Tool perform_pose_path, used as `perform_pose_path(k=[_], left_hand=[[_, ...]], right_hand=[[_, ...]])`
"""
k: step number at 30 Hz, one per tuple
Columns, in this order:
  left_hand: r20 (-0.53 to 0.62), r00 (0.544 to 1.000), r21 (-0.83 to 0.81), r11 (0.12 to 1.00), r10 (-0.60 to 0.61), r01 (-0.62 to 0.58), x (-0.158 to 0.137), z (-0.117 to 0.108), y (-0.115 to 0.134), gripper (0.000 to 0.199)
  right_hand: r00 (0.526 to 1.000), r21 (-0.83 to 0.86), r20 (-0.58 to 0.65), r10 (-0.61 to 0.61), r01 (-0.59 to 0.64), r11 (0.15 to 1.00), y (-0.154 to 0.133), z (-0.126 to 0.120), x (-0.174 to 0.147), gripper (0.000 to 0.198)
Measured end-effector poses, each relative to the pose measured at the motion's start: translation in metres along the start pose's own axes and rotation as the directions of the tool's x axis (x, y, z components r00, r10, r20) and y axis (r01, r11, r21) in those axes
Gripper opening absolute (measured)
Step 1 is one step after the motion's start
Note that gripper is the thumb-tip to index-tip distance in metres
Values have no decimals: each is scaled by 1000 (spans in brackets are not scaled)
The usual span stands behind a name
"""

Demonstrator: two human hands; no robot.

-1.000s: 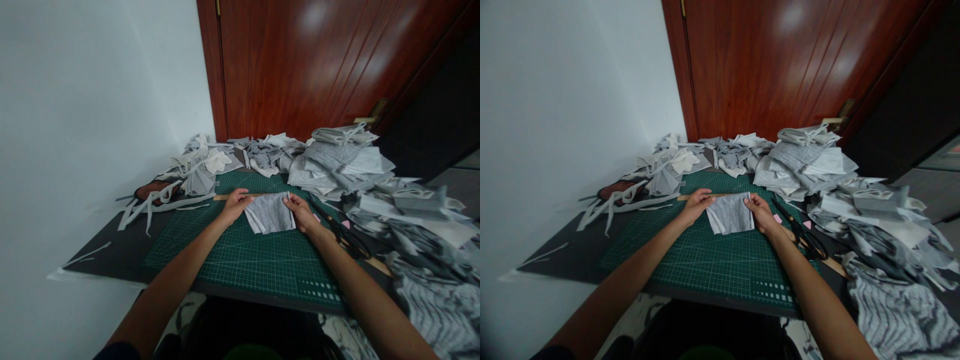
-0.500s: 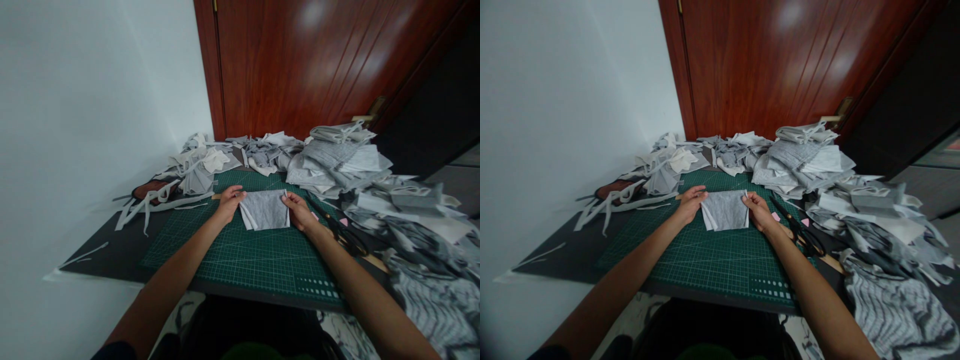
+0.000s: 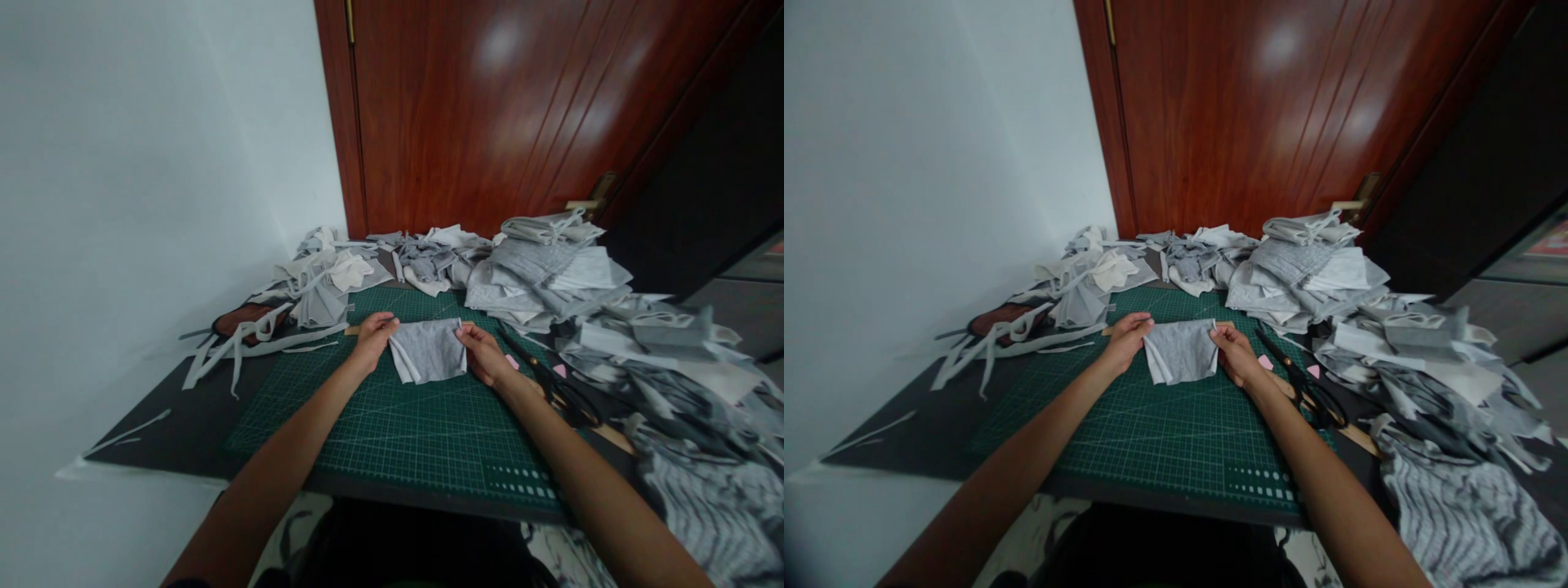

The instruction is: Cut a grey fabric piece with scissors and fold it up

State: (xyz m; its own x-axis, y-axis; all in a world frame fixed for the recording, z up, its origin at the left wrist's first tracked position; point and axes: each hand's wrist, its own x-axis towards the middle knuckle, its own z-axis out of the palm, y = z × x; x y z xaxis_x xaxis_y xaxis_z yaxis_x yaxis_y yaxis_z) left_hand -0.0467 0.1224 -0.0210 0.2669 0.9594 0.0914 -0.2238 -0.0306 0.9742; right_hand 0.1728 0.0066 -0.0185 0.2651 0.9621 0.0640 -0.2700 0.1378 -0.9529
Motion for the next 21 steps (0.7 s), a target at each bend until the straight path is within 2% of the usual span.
perform_pose_path(k=[7,12,17,21], left_hand=[[88,995,143,988,54,-66,-4,-3,2,56],[31,995,115,988,96,-99,-1,-6,4,56],[57,995,104,991,83,-89,0,-8,2,52],[102,987,215,966,122,-142,-1,-9,3,45]], right_hand=[[999,-63,-26,-30,28,998,8,-7,4,36],[985,-165,-54,-161,151,975,16,-1,3,37],[954,-316,-19,-298,277,907,18,1,4,20],[952,-397,-17,-307,275,876,21,-2,6,19]])
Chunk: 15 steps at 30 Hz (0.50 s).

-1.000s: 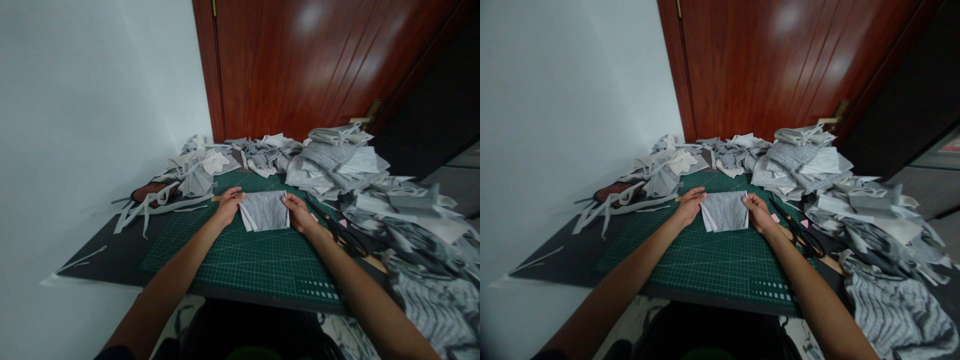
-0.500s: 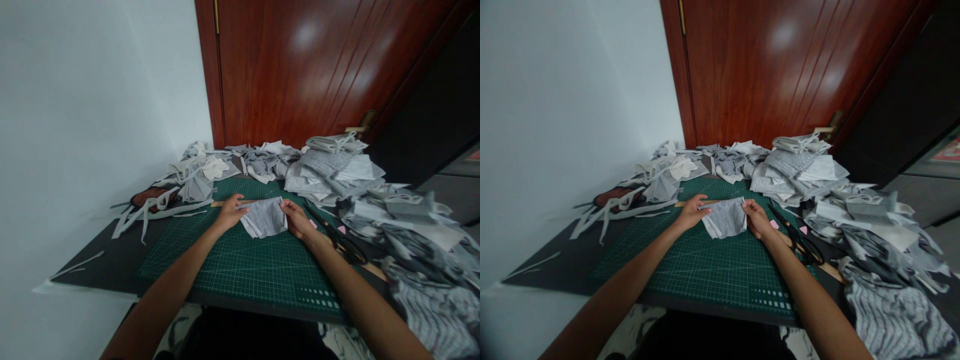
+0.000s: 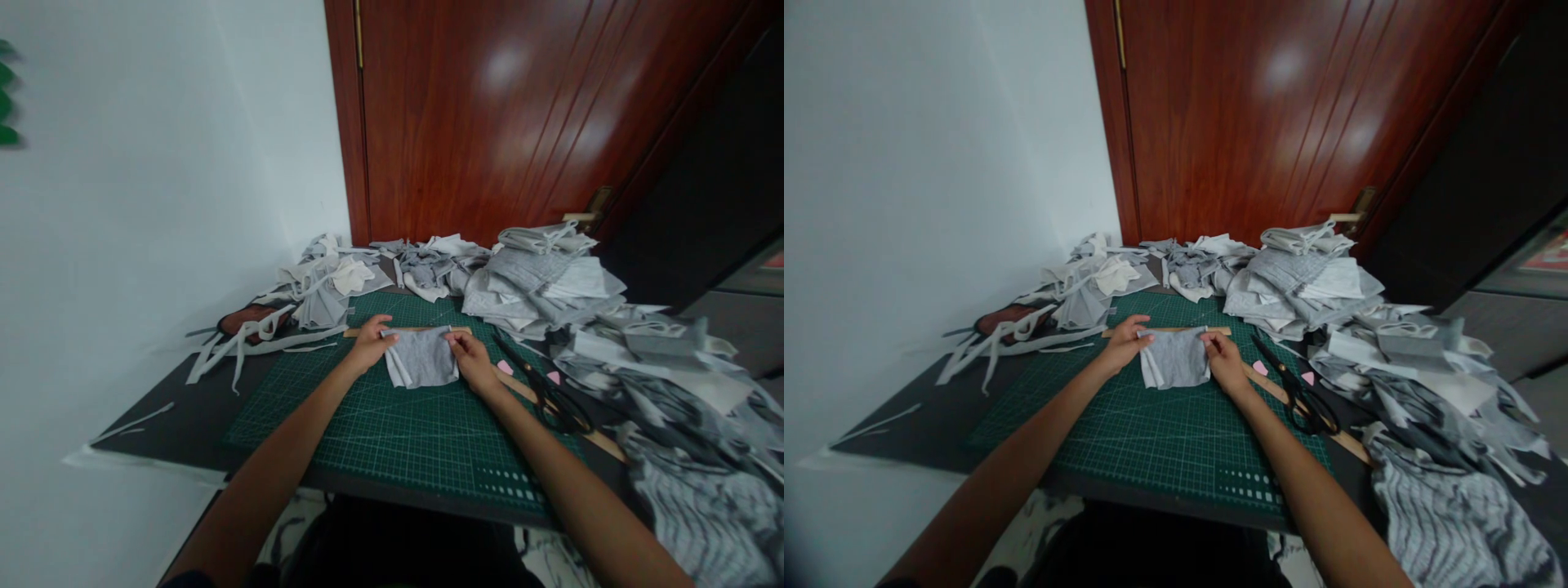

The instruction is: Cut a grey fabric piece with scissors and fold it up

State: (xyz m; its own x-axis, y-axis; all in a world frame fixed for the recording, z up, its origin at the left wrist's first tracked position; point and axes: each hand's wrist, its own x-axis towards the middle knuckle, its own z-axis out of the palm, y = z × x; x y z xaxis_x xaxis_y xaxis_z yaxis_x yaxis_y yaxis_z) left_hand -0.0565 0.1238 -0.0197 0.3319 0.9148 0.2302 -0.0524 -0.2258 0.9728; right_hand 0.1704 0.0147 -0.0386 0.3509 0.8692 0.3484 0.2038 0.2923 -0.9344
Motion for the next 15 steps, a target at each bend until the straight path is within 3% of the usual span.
perform_pose_path(k=[5,7,9,12,15], left_hand=[[-67,984,198,969,163,-147,-6,-2,9,45],[16,951,362,885,308,-292,-12,0,14,50],[202,889,512,730,410,-453,-18,4,19,49],[418,839,591,597,349,-543,-25,9,22,39],[488,838,595,608,246,-525,-26,8,23,26]], right_hand=[[999,-69,50,4,0,998,1,2,-4,28],[995,-93,93,-22,31,995,-2,3,-6,31],[989,-111,138,-60,75,991,-5,4,-8,29],[975,-125,194,-105,131,984,-9,4,-10,18],[972,-128,199,-123,151,980,-8,4,-9,12]])
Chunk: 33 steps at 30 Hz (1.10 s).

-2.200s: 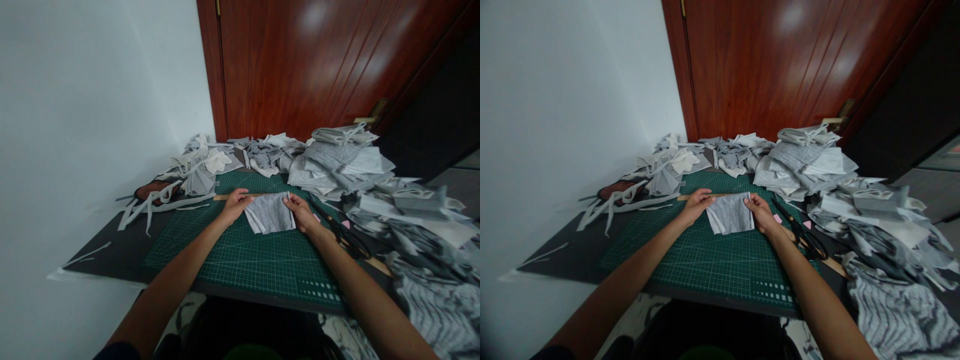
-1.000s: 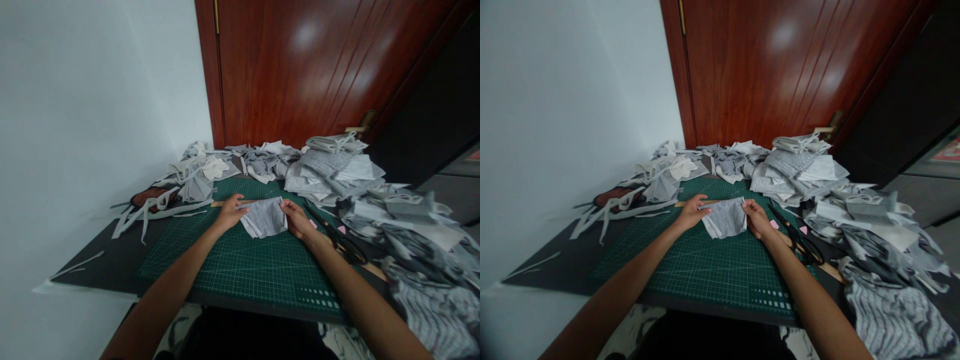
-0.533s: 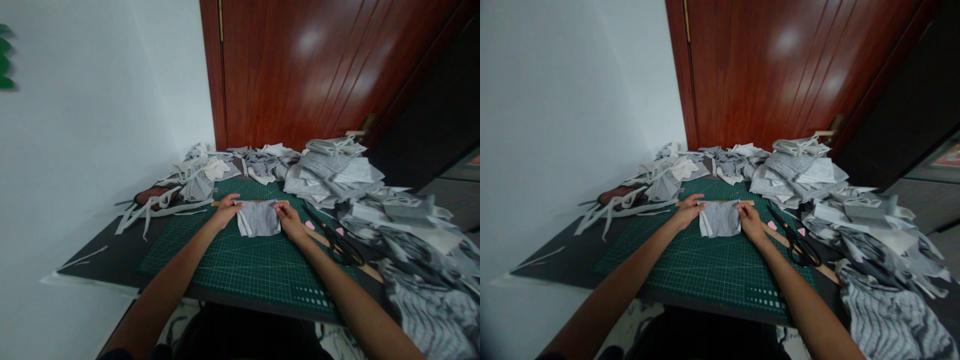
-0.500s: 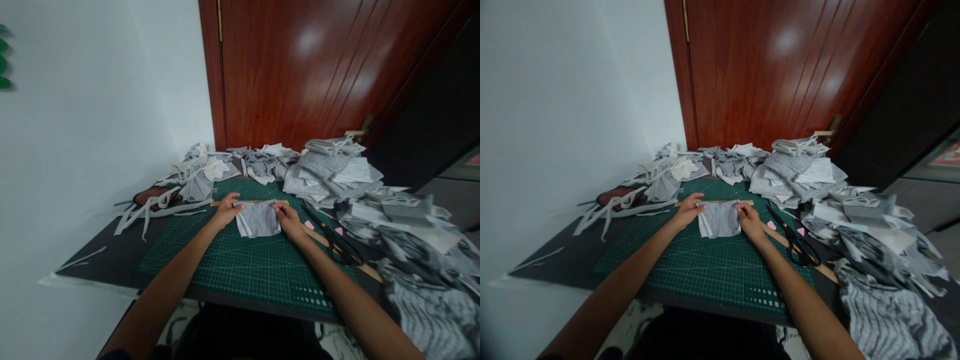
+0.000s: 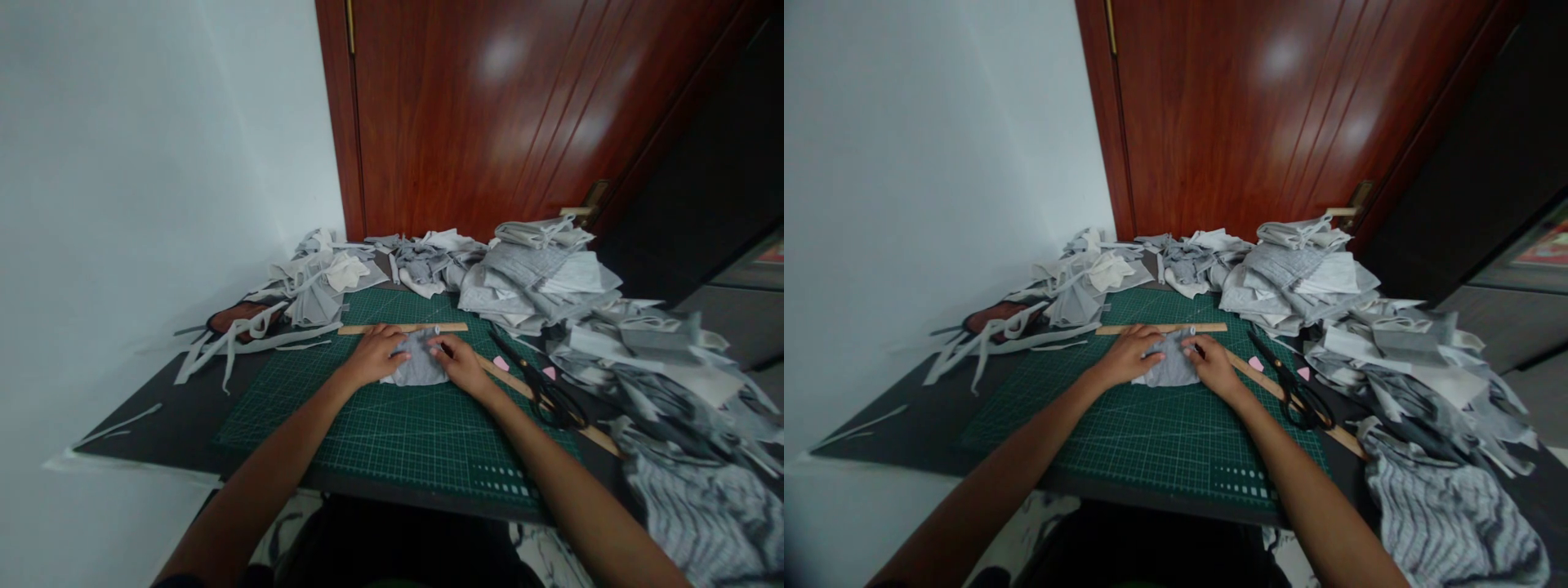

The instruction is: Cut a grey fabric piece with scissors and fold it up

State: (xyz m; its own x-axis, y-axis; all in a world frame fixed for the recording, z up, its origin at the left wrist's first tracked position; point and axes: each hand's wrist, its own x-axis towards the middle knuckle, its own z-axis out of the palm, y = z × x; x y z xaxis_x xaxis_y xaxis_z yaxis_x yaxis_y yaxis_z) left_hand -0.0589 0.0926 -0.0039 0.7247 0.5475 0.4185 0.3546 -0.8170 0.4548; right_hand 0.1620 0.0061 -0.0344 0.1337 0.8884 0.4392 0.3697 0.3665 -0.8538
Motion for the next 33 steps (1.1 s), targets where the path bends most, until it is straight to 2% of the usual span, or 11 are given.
perform_pose_path(k=[6,9,12,18,23,29,33], left_hand=[[18,1000,-156,988,21,-18,-1,-10,-8,22],[40,998,-161,986,54,-47,-2,-14,-11,26],[49,998,-149,988,37,-30,-3,-14,-13,27],[36,999,-169,985,28,-21,-2,-11,-16,21],[27,998,-64,997,49,-47,-1,-7,-20,20],[71,995,81,994,69,-75,-1,-8,-20,23],[2,999,241,970,-40,38,-2,-10,-14,37]], right_hand=[[999,16,-33,32,-32,999,4,2,0,11],[999,30,-32,41,-40,999,4,2,-2,12],[998,39,-39,48,-46,998,3,3,-2,13],[997,40,-46,60,-58,997,5,3,-1,15],[997,33,-48,63,-62,998,5,3,-1,17],[997,20,-44,59,-58,998,4,3,-1,21],[996,9,-63,65,-64,998,4,1,0,23]])
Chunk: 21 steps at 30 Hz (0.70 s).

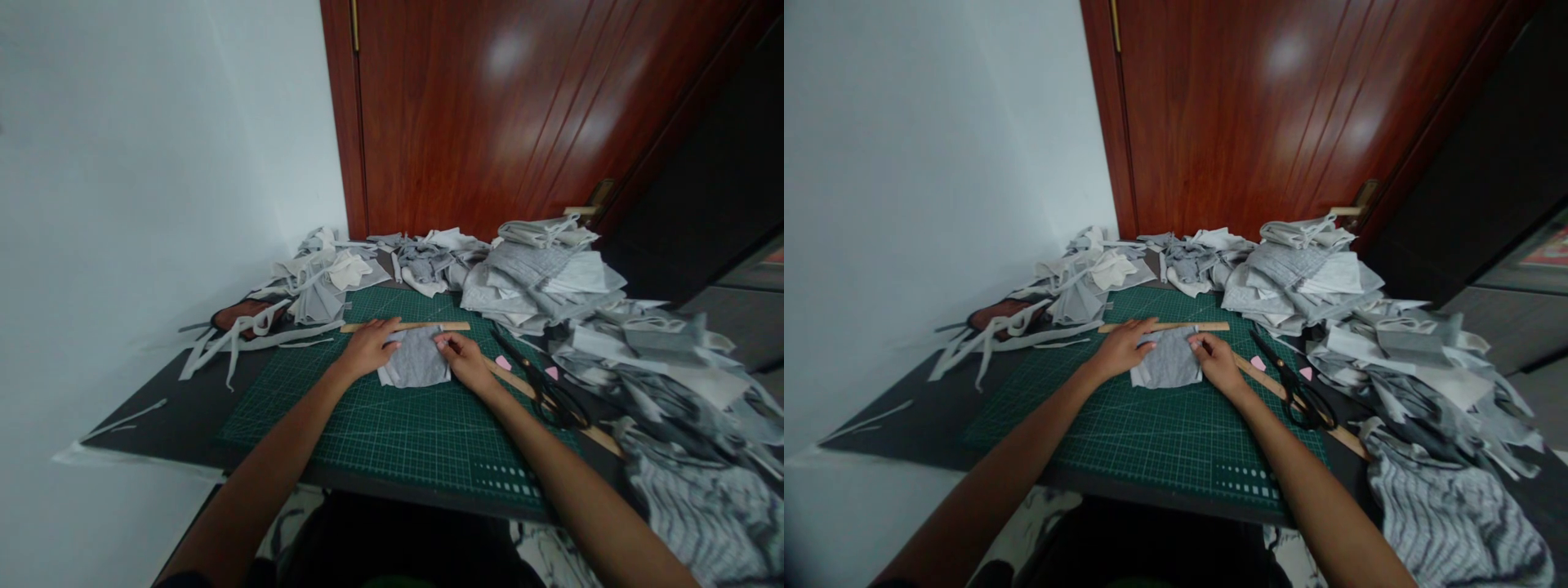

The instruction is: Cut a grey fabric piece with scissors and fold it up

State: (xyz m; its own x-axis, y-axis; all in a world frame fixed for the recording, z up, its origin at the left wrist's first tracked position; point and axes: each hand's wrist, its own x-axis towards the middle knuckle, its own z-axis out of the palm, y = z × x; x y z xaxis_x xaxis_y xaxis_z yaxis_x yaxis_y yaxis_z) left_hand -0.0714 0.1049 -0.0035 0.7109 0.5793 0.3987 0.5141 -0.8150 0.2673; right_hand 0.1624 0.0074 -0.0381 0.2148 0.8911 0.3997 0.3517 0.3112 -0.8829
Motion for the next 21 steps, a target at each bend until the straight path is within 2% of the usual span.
perform_pose_path(k=[4,11,14,16,17,19,21], left_hand=[[14,996,106,991,-87,85,-2,-4,0,28],[84,990,-64,991,-113,118,-3,-13,-19,27],[-34,990,-82,988,-136,133,-2,-14,-16,42],[-104,992,-138,989,-64,49,-2,-14,-10,47],[-91,996,-188,982,1,-18,-2,-15,-6,47],[52,988,-313,941,149,-125,-4,-17,1,48],[246,934,-395,907,258,-147,-7,-18,5,57]], right_hand=[[998,-15,-57,3,-3,1000,-1,-2,1,24],[992,-25,-119,38,-41,999,-6,-4,-1,23],[988,3,-124,97,-97,995,-9,-8,-2,25],[978,46,-146,148,-143,989,-9,-12,-2,28],[972,75,-155,176,-166,983,-9,-14,-1,30],[958,147,-159,238,-216,965,-7,-18,0,33],[943,228,-131,307,-273,935,-4,-22,1,36]])
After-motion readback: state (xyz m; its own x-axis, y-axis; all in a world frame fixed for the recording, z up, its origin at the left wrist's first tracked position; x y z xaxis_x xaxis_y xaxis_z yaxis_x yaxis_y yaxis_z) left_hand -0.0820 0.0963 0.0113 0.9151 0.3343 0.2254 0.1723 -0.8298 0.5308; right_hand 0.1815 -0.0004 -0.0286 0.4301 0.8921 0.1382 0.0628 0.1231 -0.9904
